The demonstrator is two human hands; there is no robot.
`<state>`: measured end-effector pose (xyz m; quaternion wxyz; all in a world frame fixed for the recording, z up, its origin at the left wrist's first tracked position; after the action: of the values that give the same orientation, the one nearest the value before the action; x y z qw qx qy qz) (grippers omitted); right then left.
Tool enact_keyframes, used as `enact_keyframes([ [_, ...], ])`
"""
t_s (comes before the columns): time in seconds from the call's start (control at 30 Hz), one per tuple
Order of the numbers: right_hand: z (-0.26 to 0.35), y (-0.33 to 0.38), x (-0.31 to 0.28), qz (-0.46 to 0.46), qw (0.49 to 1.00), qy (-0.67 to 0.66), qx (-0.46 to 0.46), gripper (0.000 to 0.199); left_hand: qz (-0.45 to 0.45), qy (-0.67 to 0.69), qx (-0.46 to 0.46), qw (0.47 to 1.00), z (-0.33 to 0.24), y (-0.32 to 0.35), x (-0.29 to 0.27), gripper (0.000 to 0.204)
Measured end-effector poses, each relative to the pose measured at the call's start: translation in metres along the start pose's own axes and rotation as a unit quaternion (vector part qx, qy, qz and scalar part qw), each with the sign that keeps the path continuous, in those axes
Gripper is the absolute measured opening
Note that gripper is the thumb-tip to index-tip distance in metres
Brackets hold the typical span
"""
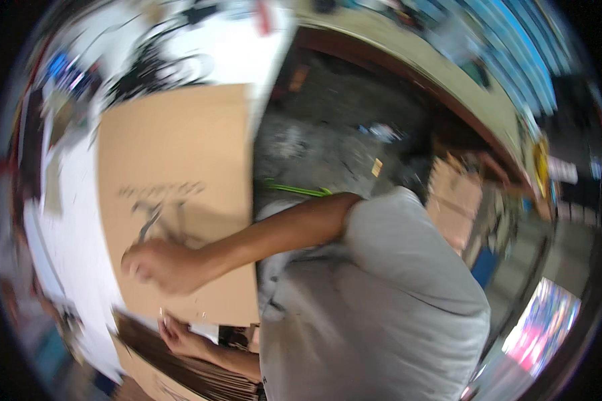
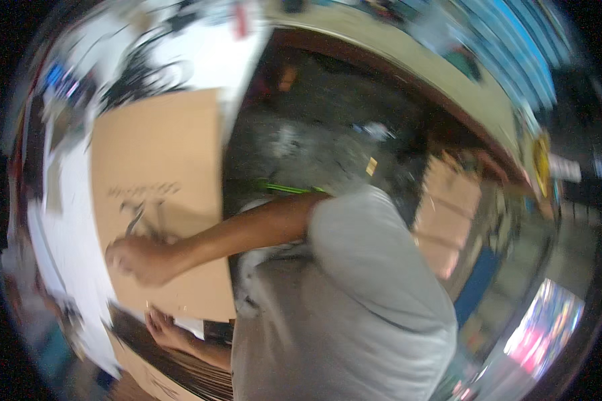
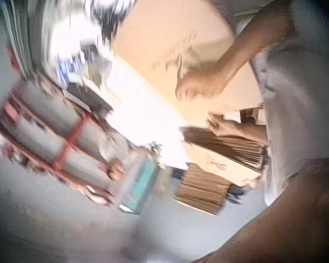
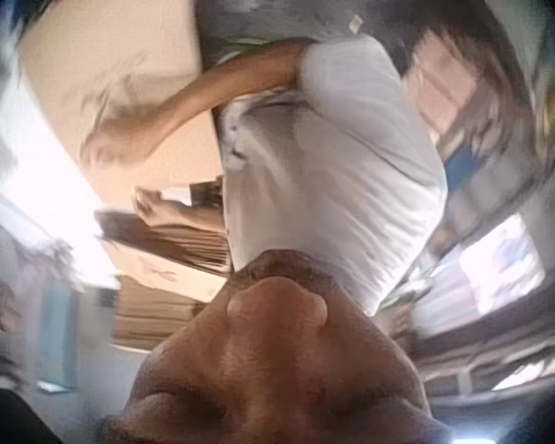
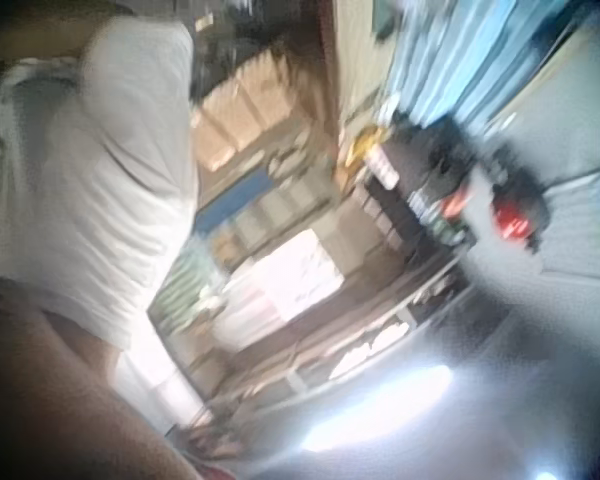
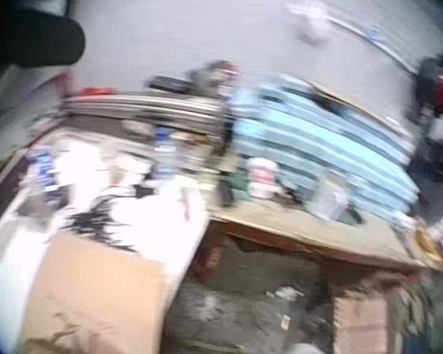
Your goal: The person threads black drawstrings through pre-punched holes in flat-packed paper bags, ties knots to secure them, and stacks the finished bags on the table. The process is repeated for multiple bags in a continuous assembly sequence.
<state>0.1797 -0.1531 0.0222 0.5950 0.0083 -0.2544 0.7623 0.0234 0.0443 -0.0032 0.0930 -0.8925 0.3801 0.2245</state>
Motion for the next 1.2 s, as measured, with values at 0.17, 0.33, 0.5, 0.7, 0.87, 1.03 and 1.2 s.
enact_keyframes([
  [0.17, 0.024, -0.020, -0.031, 0.127, 0.983, 0.088, 0.103, 0.014, 0.036, 0.052, -0.029, 0.998, -0.007, 0.005, 0.005, 0.041],
  [0.33, 0.022, -0.024, -0.006, 0.229, 0.929, -0.020, 0.290, 0.008, 0.084, 0.207, -0.074, 0.972, -0.019, 0.019, 0.025, 0.048],
  [0.5, -0.004, -0.013, 0.021, 0.319, 0.913, 0.080, 0.242, 0.010, 0.102, 0.274, -0.099, 0.951, -0.021, 0.019, 0.029, 0.052],
  [0.7, 0.012, -0.034, 0.015, 0.270, 0.917, 0.107, 0.275, 0.015, 0.106, 0.269, -0.119, 0.950, -0.014, 0.018, 0.029, 0.056],
  [0.87, 0.036, -0.082, -0.045, 0.182, 0.928, 0.258, 0.196, 0.015, 0.109, 0.275, -0.116, 0.948, -0.011, 0.015, 0.031, 0.055],
  [1.03, 0.042, -0.094, -0.056, 0.276, 0.759, 0.581, -0.102, 0.029, 0.106, 0.269, -0.124, 0.949, -0.010, 0.014, 0.030, 0.055],
  [1.2, 0.038, -0.059, -0.047, 0.341, 0.754, 0.560, 0.035, 0.022, 0.109, 0.262, -0.118, 0.952, -0.011, 0.012, 0.030, 0.055],
])
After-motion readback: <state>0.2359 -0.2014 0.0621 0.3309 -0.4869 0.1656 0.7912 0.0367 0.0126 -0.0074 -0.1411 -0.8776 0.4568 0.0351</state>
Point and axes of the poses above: each hand's wrist, its own y-axis away from the middle knuckle, its own x-axis out of the palm, z = x × y, the point moved 1 cm from there along -y, towards the middle knuckle, and after that the axes turned 3 degrees about -y, right-handed, at the moved point
